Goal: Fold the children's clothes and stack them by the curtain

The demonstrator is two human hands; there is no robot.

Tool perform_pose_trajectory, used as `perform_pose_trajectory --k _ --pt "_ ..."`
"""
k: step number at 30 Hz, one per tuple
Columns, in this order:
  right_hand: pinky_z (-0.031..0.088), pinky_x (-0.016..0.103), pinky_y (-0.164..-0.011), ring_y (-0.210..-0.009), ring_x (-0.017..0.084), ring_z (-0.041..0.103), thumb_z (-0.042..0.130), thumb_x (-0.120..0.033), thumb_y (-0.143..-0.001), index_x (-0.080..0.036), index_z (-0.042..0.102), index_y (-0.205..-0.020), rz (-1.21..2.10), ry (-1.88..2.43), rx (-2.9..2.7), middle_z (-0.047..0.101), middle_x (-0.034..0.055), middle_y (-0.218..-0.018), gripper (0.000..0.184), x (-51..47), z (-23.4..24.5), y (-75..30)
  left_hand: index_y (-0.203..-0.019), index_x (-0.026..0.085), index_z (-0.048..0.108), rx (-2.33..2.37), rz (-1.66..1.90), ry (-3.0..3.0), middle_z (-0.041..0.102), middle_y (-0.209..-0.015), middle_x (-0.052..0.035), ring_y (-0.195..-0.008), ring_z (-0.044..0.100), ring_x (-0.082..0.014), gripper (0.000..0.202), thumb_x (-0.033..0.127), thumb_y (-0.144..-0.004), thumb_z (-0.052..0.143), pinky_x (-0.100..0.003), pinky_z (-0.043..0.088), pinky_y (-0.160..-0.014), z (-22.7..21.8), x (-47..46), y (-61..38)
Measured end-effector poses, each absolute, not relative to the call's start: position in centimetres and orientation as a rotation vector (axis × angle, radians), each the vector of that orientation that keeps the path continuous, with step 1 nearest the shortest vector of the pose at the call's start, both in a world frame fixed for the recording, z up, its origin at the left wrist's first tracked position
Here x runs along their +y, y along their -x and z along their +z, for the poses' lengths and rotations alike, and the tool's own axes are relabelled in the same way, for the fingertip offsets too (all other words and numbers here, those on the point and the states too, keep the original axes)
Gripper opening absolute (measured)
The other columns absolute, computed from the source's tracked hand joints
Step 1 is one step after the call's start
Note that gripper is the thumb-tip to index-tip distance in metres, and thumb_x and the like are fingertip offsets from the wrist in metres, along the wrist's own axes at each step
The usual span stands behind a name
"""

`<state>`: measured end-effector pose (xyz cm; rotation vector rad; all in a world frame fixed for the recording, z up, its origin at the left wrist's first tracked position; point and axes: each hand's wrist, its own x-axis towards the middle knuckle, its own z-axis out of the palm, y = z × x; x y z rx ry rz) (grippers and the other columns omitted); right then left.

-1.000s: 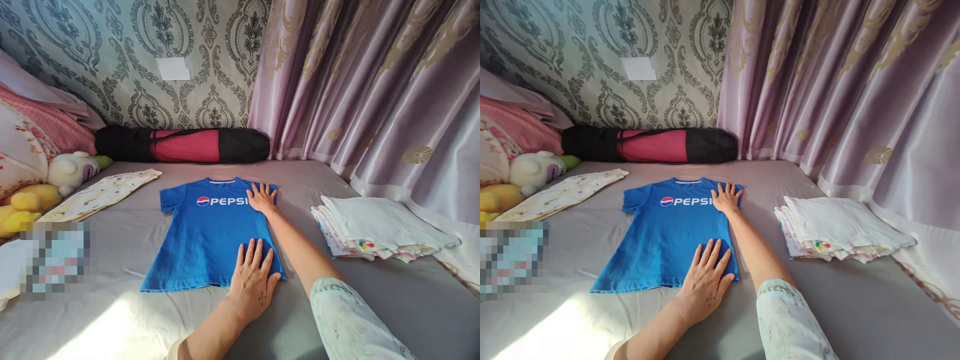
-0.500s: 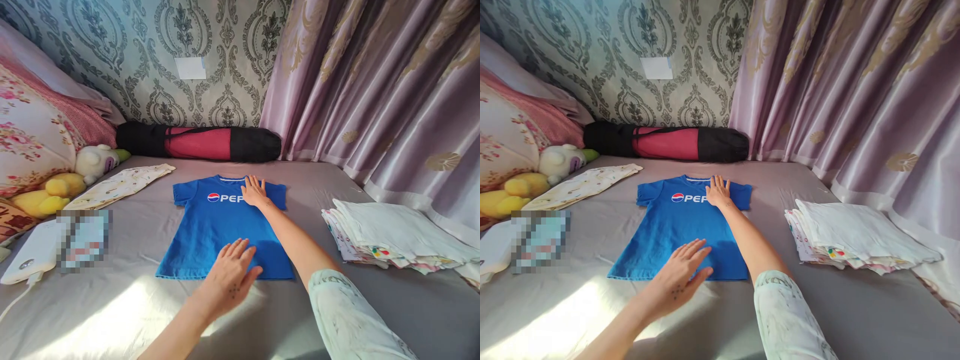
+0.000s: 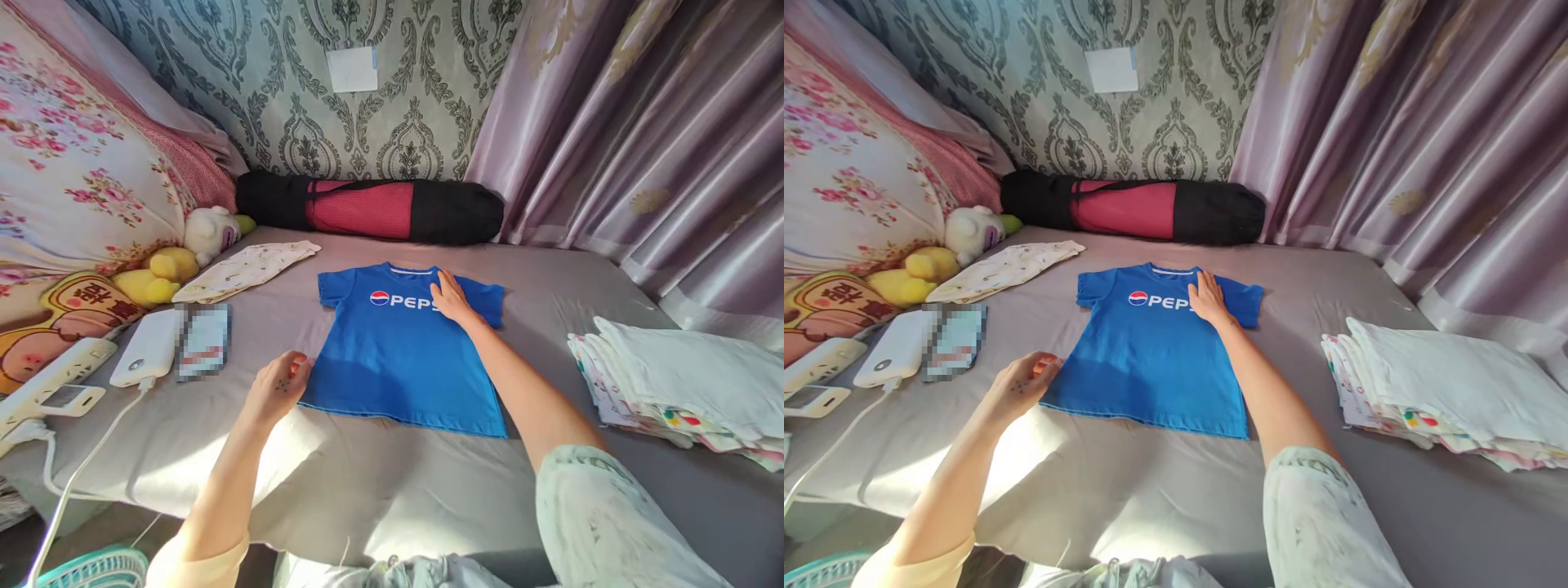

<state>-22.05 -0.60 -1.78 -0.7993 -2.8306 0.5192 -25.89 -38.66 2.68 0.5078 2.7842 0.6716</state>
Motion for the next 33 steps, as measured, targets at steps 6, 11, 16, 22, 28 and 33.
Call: perform_pose_trajectory --k 6,11,16,22,28,33 --pt "0.014 0.045 -0.121 -0.149 0.026 0.012 0.021 -0.043 -0.099 -0.007 0.021 -0.154 0.392 0.577 -3.014 0.015 0.0140 -0.161 0.065 -4.4 -2.6 14.0 -0.090 0.022 0.061 2.754 0.704 -0.514 0.070 -0.083 -0.0055 -0.083 0.065 -0.0227 0.037 0.055 -0.081 0.045 -0.030 0.046 -0.068 2.1 -38.4 25.0" --pt "0.014 0.047 -0.121 -0.149 0.026 0.011 0.018 -0.049 -0.100 -0.009 0.021 -0.154 0.268 0.442 -3.072 0.014 0.0143 -0.161 0.067 -8.3 -2.4 7.6 -0.085 0.022 0.061 2.709 0.878 -0.439 0.063 -0.069 -0.0016 -0.071 0.063 -0.0205 0.038 0.058 -0.073 0.056 -0.028 0.042 -0.058 1.3 -38.4 25.2" --pt "0.015 0.047 -0.121 -0.149 0.025 0.012 0.017 -0.049 -0.101 -0.012 0.021 -0.155 0.214 0.418 -3.101 0.013 0.0130 -0.162 0.066 -9.8 -1.7 5.2 -0.084 0.018 0.064 2.390 1.155 -0.162 0.063 -0.066 -0.0010 -0.062 0.060 -0.0188 0.050 0.059 -0.056 0.071 -0.026 0.037 -0.050 2.0 -37.8 25.8" --pt "0.015 0.046 -0.121 -0.148 0.025 0.014 0.020 -0.049 -0.101 -0.014 0.026 -0.154 0.156 0.419 -3.078 0.017 0.0117 -0.161 0.064 -9.7 -2.0 5.2 -0.065 0.018 0.062 2.243 1.198 -0.200 0.057 -0.055 0.0010 -0.057 0.054 -0.0164 0.047 0.059 -0.045 0.075 -0.026 0.035 -0.052 1.9 -38.3 27.0" --pt "0.019 0.047 -0.120 -0.148 0.025 0.017 0.022 -0.048 -0.100 -0.015 0.028 -0.153 0.073 0.414 -3.083 0.020 0.0115 -0.161 0.062 -9.7 -2.0 5.1 -0.056 0.020 0.047 2.339 1.062 -0.455 0.038 -0.050 0.0067 -0.049 0.038 -0.0100 0.045 0.057 -0.051 0.072 -0.025 0.023 -0.049 1.2 -38.7 27.5" --pt "0.026 0.051 -0.115 -0.141 0.033 0.033 0.040 -0.042 -0.096 -0.011 0.044 -0.144 0.014 0.451 -3.233 0.036 0.0187 -0.153 0.057 -10.3 1.6 6.7 -0.079 0.020 0.057 2.301 1.146 -0.368 0.043 -0.057 0.0061 -0.051 0.040 -0.0105 0.050 0.061 -0.055 0.074 -0.025 0.027 -0.049 2.1 -38.3 28.0"
